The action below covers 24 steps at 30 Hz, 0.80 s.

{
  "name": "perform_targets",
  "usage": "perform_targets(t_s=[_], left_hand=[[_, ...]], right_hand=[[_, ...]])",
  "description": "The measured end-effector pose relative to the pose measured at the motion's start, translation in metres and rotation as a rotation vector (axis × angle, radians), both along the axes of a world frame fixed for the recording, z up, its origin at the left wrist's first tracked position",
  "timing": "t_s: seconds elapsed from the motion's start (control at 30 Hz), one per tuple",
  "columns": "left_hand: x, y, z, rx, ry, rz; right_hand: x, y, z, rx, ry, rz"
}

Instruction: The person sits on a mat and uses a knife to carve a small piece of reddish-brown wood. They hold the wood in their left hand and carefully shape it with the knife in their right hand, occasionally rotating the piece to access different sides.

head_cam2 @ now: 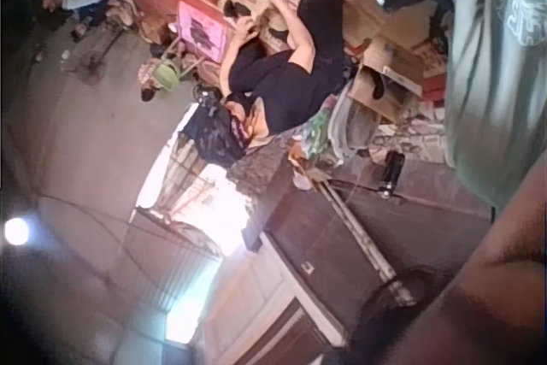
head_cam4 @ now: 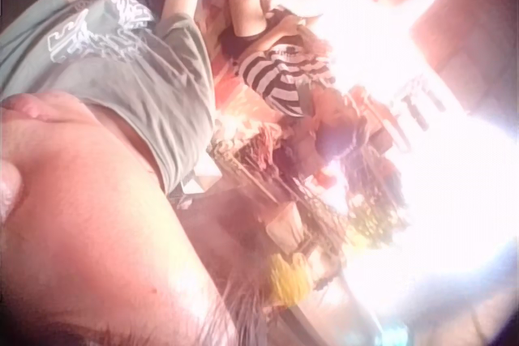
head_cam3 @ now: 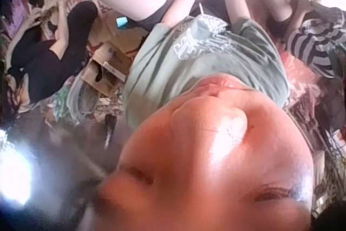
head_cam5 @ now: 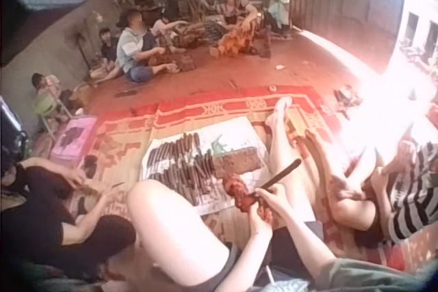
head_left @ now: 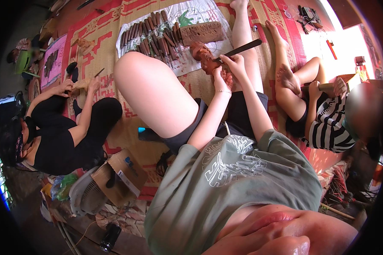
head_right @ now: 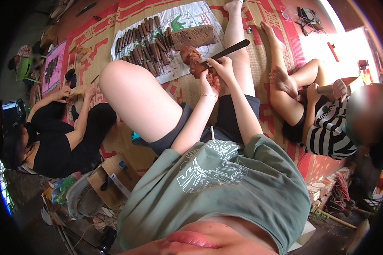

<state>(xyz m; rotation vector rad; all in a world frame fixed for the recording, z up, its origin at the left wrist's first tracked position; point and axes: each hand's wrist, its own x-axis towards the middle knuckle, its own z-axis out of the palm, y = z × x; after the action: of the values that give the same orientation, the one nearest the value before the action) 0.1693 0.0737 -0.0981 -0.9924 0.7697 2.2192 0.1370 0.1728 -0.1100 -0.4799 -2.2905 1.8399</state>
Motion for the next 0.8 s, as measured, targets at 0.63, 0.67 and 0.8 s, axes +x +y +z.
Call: perform_targets(t_s=[0.63,0.67,0.8], left_hand=[[-0.013,-0.027,-0.014,-0.211,0.161,-0.245],[-0.016,-0.031,-0.014,-0.27,0.199,-0.315],[-0.016,-0.044,0.003,-0.82,0.481,-0.618]], right_hand=[[-0.003,-0.012,-0.007,-0.144,0.272,-0.234],[0.0,-0.011,-0.007,-0.151,0.261,-0.238],[0.002,-0.003,-0.013,-0.167,0.299,-0.268]])
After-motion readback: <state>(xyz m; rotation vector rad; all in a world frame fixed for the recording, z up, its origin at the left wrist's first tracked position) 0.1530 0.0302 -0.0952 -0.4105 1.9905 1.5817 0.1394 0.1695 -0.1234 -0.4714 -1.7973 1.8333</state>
